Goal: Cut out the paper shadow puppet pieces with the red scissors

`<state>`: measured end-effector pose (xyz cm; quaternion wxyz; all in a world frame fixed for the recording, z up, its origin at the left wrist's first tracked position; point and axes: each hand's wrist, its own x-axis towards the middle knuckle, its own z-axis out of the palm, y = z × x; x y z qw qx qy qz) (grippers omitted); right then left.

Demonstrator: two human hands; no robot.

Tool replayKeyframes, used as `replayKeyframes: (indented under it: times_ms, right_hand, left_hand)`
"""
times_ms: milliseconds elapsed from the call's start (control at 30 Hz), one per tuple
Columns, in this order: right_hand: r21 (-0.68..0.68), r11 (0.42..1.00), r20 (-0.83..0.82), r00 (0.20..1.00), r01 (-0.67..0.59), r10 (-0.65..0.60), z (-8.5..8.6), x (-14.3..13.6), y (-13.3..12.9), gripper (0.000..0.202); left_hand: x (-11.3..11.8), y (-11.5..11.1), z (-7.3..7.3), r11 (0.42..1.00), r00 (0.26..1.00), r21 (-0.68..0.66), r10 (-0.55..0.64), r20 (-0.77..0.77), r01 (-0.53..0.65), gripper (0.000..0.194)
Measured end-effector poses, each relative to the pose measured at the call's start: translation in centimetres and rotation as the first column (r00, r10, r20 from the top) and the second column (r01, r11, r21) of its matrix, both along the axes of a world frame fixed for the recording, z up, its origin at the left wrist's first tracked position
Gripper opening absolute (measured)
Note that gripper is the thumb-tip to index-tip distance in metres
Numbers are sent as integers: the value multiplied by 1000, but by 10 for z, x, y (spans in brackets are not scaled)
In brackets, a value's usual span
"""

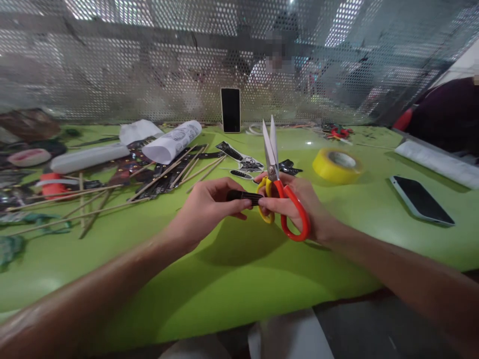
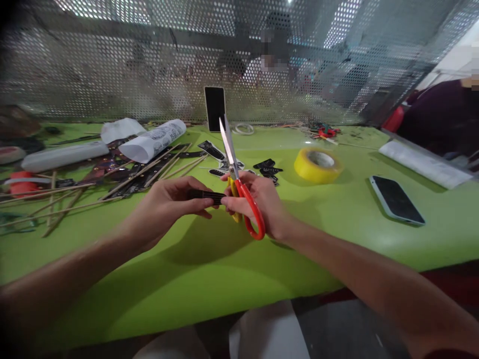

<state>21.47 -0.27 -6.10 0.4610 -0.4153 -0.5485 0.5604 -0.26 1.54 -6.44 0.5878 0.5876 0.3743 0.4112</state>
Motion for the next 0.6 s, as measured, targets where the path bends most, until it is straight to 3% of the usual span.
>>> replayKeyframes:
  times_ms: [267,367,467,600]
  right_hand:
    - [193,981,94,996,-8,-10,13,4,-1,36]
    - [298,955,107,994,-11,-22,13,1,-2,34]
    - [361,932,114,992,15,-60,12,1,-2,34]
    - [317,948,111,992,23,-61,12,5,-2,35]
  left_hand:
    - [-6,-6,18,965,943,82,-224,-246,250,15]
    - [-12,-4,21,934,883,-3,-339,-326,358,19]
    - [-14,0,16,913,885,-119,-407,-227,389,9]
    - [-11,2,8,950,945,-79,-308,-105,301,11]
